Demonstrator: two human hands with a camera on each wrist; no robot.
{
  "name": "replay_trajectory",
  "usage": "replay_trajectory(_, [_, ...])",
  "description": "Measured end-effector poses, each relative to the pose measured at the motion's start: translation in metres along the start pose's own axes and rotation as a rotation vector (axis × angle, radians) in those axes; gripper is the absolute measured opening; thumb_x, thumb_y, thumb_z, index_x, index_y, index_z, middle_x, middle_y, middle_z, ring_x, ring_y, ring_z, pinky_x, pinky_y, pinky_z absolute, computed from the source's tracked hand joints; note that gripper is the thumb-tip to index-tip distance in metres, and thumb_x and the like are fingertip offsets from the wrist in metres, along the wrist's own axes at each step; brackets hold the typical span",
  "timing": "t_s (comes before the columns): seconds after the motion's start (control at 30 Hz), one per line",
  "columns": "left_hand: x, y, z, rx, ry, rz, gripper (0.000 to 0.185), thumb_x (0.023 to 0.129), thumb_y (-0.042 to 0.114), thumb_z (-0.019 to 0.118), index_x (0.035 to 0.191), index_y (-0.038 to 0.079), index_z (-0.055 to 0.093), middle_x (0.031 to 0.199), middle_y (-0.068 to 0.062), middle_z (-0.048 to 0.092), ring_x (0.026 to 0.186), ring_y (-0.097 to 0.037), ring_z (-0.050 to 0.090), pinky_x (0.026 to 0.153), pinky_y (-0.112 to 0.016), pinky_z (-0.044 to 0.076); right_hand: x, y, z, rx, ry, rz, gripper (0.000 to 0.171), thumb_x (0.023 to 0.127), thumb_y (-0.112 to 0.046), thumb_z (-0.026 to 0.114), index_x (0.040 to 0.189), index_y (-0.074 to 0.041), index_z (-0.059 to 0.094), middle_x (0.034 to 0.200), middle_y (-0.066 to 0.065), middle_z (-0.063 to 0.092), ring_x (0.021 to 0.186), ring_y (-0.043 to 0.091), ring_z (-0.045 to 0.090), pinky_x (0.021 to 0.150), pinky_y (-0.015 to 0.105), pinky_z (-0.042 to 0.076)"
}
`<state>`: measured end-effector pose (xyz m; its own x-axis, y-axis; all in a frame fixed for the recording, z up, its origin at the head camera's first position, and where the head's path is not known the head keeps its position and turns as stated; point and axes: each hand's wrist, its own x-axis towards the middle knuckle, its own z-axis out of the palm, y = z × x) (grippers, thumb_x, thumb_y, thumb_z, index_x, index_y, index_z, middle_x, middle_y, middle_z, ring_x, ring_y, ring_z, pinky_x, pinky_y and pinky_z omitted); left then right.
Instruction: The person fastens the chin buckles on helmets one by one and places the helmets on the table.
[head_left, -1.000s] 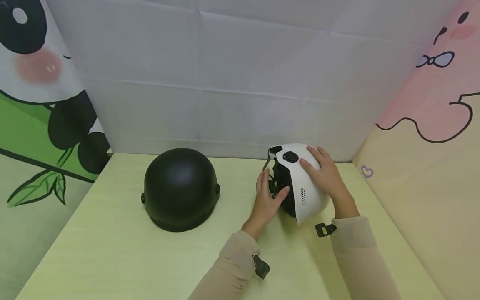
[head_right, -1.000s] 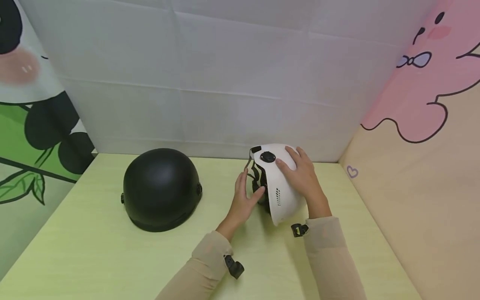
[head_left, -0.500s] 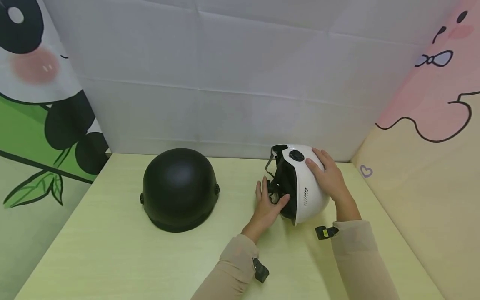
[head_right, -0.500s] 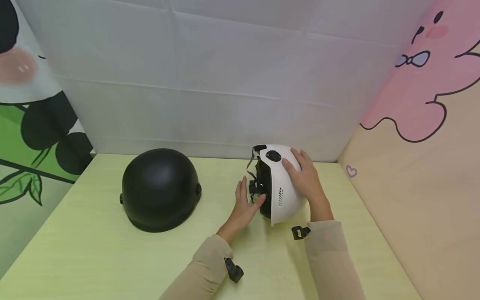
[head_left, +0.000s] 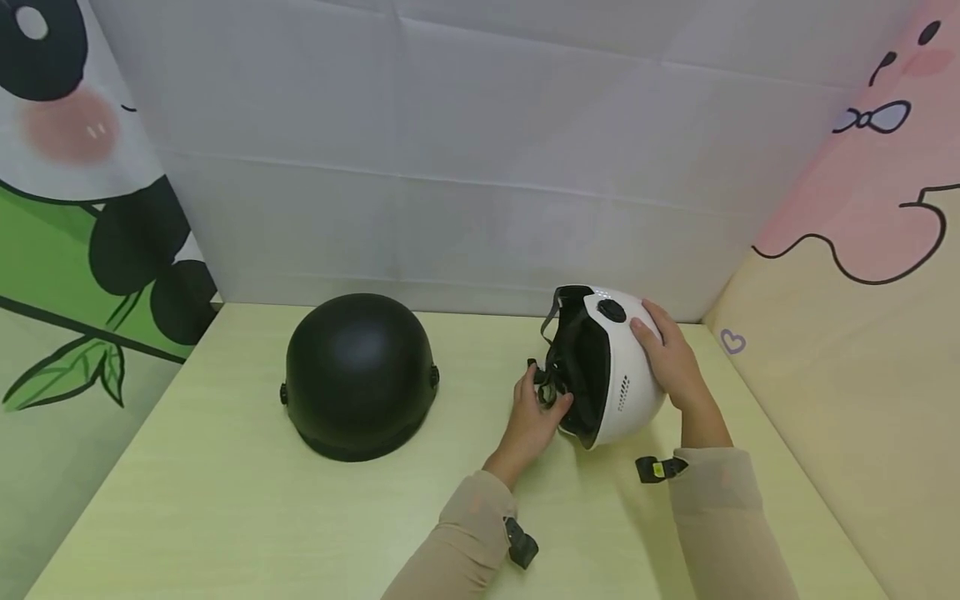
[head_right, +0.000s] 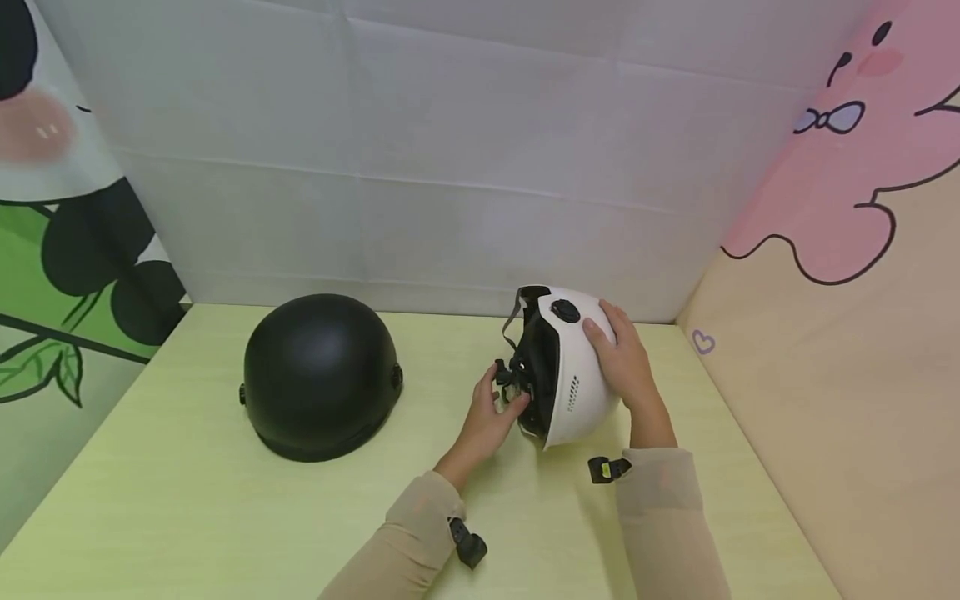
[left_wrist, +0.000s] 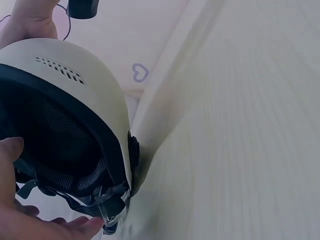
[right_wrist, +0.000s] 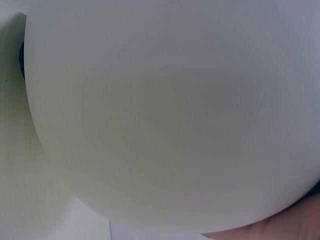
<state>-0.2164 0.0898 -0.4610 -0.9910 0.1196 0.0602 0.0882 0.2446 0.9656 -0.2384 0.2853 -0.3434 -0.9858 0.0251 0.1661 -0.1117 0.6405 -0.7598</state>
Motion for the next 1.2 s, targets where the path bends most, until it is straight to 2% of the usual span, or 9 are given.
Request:
replay_trajectory(0.27, [-0.002, -0.003, 0.000, 0.007, -0.019, -0.031, 0.080, 0.085, 0.051, 0.054, 0.145, 0.015, 0.015, 0.144, -0.011, 0.019, 0.128, -0.027, 0.026, 0.099, -0.043, 0.027, -0.008, 0.009, -0.002, 0.112, -0.004, 0.084, 0.065, 0.092, -0.050, 0.038, 0.146, -0.019, 0.017, 0.147, 0.014, 0.016, 0.127, 0.039, 0.019, 0.091, 0.063, 0.024])
replay_trajectory(0.4, [-0.002, -0.004, 0.000, 0.029, -0.020, -0.042, 0.077, 0.086, 0.049, 0.053, 0.145, 0.016, 0.016, 0.143, -0.011, 0.020, 0.127, -0.028, 0.027, 0.098, -0.043, 0.027, -0.012, 0.014, -0.002, 0.176, 0.011, 0.097, 0.062, 0.094, -0.047, 0.038, 0.146, -0.020, 0.018, 0.147, 0.014, 0.016, 0.128, 0.039, 0.019, 0.092, 0.063, 0.023])
replay_trajectory(0.63, [0.005, -0.011, -0.003, 0.090, -0.013, -0.038, 0.069, 0.089, 0.036, 0.055, 0.143, 0.010, 0.021, 0.141, -0.015, 0.025, 0.126, -0.030, 0.030, 0.098, -0.043, 0.029, -0.017, 0.028, 0.001, 0.350, 0.009, 0.092, 0.060, 0.095, -0.043, 0.039, 0.146, -0.021, 0.016, 0.147, 0.011, 0.013, 0.127, 0.037, 0.020, 0.095, 0.060, 0.021])
replay_trajectory(0.87, [0.014, -0.024, -0.007, 0.124, 0.018, -0.013, 0.065, 0.089, 0.026, 0.057, 0.140, 0.003, 0.026, 0.138, -0.018, 0.028, 0.123, -0.030, 0.033, 0.097, -0.042, 0.030, -0.020, 0.042, 0.005, 0.457, -0.034, 0.061, 0.059, 0.096, -0.045, 0.033, 0.146, -0.020, 0.015, 0.148, 0.007, 0.011, 0.130, 0.030, 0.017, 0.099, 0.052, 0.019])
replay_trajectory(1.03, [0.016, -0.029, -0.011, 0.166, 0.052, 0.018, 0.052, 0.088, 0.019, 0.058, 0.132, -0.001, 0.039, 0.129, -0.019, 0.036, 0.116, -0.031, 0.041, 0.094, -0.041, 0.034, -0.019, 0.046, 0.007, 0.467, -0.027, 0.036, 0.060, 0.096, -0.045, 0.031, 0.146, -0.017, 0.014, 0.149, 0.006, 0.010, 0.132, 0.026, 0.012, 0.102, 0.049, 0.013])
replay_trajectory(1.2, [0.014, -0.033, -0.012, 0.190, 0.045, 0.019, 0.046, 0.087, 0.016, 0.059, 0.128, -0.001, 0.045, 0.124, -0.018, 0.038, 0.114, -0.032, 0.043, 0.093, -0.040, 0.035, -0.019, 0.046, 0.007, 0.405, 0.002, 0.000, 0.058, 0.098, -0.042, 0.028, 0.145, -0.011, 0.016, 0.148, 0.010, 0.012, 0.133, 0.025, 0.007, 0.105, 0.043, 0.006])
